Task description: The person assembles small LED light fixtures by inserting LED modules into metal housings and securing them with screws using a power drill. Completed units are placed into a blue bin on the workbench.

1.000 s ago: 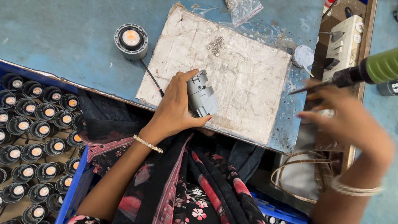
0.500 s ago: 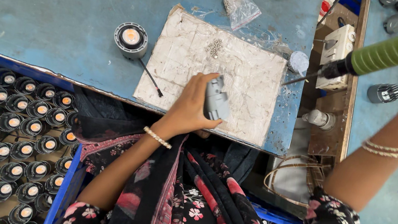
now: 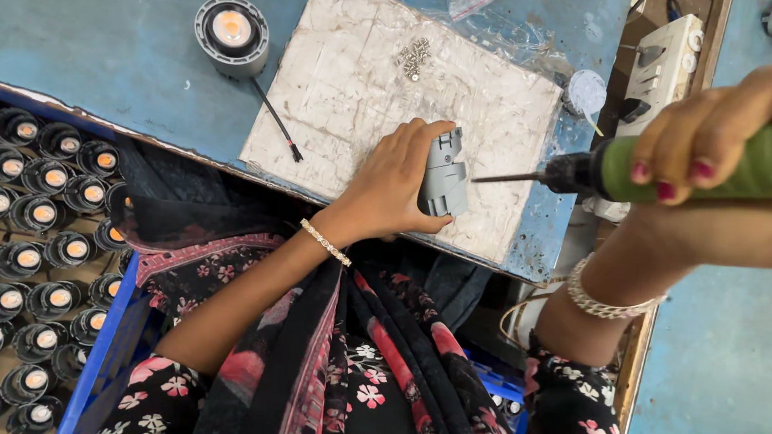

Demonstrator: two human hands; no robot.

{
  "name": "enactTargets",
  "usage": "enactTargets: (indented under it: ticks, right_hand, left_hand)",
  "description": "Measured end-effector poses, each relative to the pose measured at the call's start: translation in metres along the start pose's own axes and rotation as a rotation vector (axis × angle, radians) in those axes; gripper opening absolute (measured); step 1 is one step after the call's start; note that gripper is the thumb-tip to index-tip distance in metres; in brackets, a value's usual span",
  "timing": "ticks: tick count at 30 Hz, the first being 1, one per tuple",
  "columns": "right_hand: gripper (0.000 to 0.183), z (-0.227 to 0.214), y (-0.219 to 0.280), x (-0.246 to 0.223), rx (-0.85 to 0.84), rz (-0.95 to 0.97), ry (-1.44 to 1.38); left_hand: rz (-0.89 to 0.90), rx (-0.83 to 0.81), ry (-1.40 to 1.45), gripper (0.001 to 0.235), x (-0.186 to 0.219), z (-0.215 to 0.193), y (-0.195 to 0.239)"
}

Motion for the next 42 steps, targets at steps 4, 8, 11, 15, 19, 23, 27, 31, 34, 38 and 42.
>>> enactTargets:
  ticks: [4, 8, 11, 15, 19, 23, 27, 31, 34, 38, 42]
  right_hand:
    - [0.076, 0.015, 0.014, 0.019, 0.299, -0.155, 0.154]
    - [0.064, 0.014, 0.008, 0.031, 0.242, -0.041, 0.097]
    - [0.086, 0.027, 0.010, 0.029, 0.507, -0.049, 0.348]
    - [0.090, 0.044, 0.005, 0.037, 0.660, -0.101, 0.344]
    - [0.094, 0.048, -0.008, 0.042, 0.591, -0.077, 0.410]
    - [0.093, 0.055, -0.017, 0.044, 0.636, -0.138, 0.470]
    - [0.093, 0.068, -0.028, 0.042, 0.589, -0.115, 0.486]
    - [0.092, 0.080, -0.024, 0.042, 0.697, -0.096, 0.447]
    - [0.092, 0.082, -0.023, 0.045, 0.703, -0.077, 0.444]
    - [0.089, 0.077, -0.029, 0.048, 0.656, -0.052, 0.522]
    - [0.088, 0.070, -0.038, 0.053, 0.542, -0.029, 0.563]
  left_hand:
    - [-0.003, -0.004, -0.009, 0.107, -0.001, 0.001, 0.001]
    - [-0.002, 0.002, -0.015, 0.107, 0.000, 0.001, -0.001]
    - [-0.035, -0.035, -0.014, 0.107, -0.002, 0.002, 0.000]
    - [-0.013, -0.016, -0.007, 0.106, -0.001, -0.001, 0.001]
    - [-0.001, 0.002, -0.014, 0.107, 0.001, -0.001, 0.001]
    - [0.013, 0.016, -0.016, 0.107, 0.002, -0.002, 0.001]
    - [0.003, 0.011, -0.009, 0.107, 0.002, -0.001, 0.001]
    - [-0.005, 0.018, -0.004, 0.106, 0.001, -0.001, 0.001]
    - [0.003, 0.020, 0.007, 0.106, 0.003, -0.001, 0.001]
    - [-0.013, -0.007, 0.033, 0.105, 0.002, 0.001, -0.001]
    - [-0.003, 0.000, 0.048, 0.104, 0.000, 0.001, -0.001]
Point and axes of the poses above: each hand's wrist, its own y-axis away from the middle knuckle, its own z-axis out of the palm, x = y × z, the point moved 5 cm from there along -y, towards the middle knuckle, and after that the axes turned 15 degrees about -z, right-handed, at the moved point
